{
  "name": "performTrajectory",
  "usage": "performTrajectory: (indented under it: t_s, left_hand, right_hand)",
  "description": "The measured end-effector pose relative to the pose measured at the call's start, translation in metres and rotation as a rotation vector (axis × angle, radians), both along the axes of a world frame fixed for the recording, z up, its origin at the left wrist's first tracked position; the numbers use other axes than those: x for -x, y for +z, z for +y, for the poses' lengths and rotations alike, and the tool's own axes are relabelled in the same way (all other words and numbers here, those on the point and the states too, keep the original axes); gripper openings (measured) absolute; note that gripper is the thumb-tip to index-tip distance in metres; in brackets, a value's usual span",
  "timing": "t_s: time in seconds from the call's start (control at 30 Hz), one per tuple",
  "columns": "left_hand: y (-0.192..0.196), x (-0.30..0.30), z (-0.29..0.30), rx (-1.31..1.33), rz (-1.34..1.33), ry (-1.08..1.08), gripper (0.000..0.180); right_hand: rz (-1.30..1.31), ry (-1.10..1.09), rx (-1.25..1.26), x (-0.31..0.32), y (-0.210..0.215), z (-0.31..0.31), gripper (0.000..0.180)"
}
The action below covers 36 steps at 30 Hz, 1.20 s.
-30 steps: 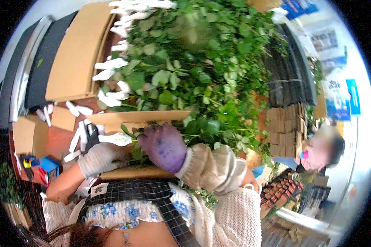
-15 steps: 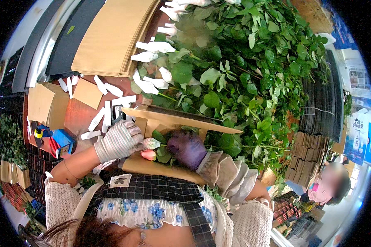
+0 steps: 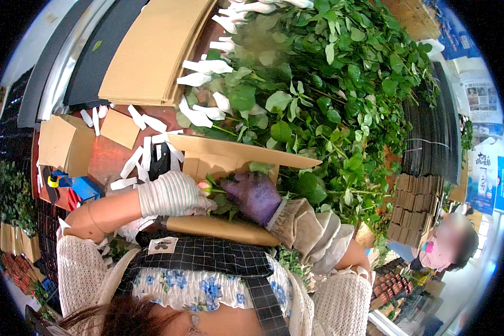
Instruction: The person places individual rose stems into a cardboard sleeve one by one, then closes and staples the sleeve.
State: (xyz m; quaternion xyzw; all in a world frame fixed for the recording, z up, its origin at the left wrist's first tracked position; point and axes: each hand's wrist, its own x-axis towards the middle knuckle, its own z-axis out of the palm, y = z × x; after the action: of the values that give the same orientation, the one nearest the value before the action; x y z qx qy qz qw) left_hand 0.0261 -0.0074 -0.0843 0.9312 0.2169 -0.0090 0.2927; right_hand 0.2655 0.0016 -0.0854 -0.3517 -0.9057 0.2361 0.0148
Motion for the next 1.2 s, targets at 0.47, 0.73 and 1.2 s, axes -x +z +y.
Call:
performTrajectory:
  t_s: [0.47,0.73,1.2]
  left_hand:
    - [0.004,0.018,0.0,-0.162,-0.367,0.37,0.036]
    - [-0.012,-0.005,-0.008,-0.116,-0.171,0.274,0.049]
    - [-0.017,-0.002,-0.001,-0.025,-0.127,0.193,0.047]
  right_hand:
    - [0.133,0.193,-0.141,-0.011,-0.013,-0.007,0.032]
    - [-0.037,-0.176,-0.092,-0.067,0.07,-0.004,0.017]
    - [0.088,-0.301,0.088,-0.065,0.094,0.124,0.028]
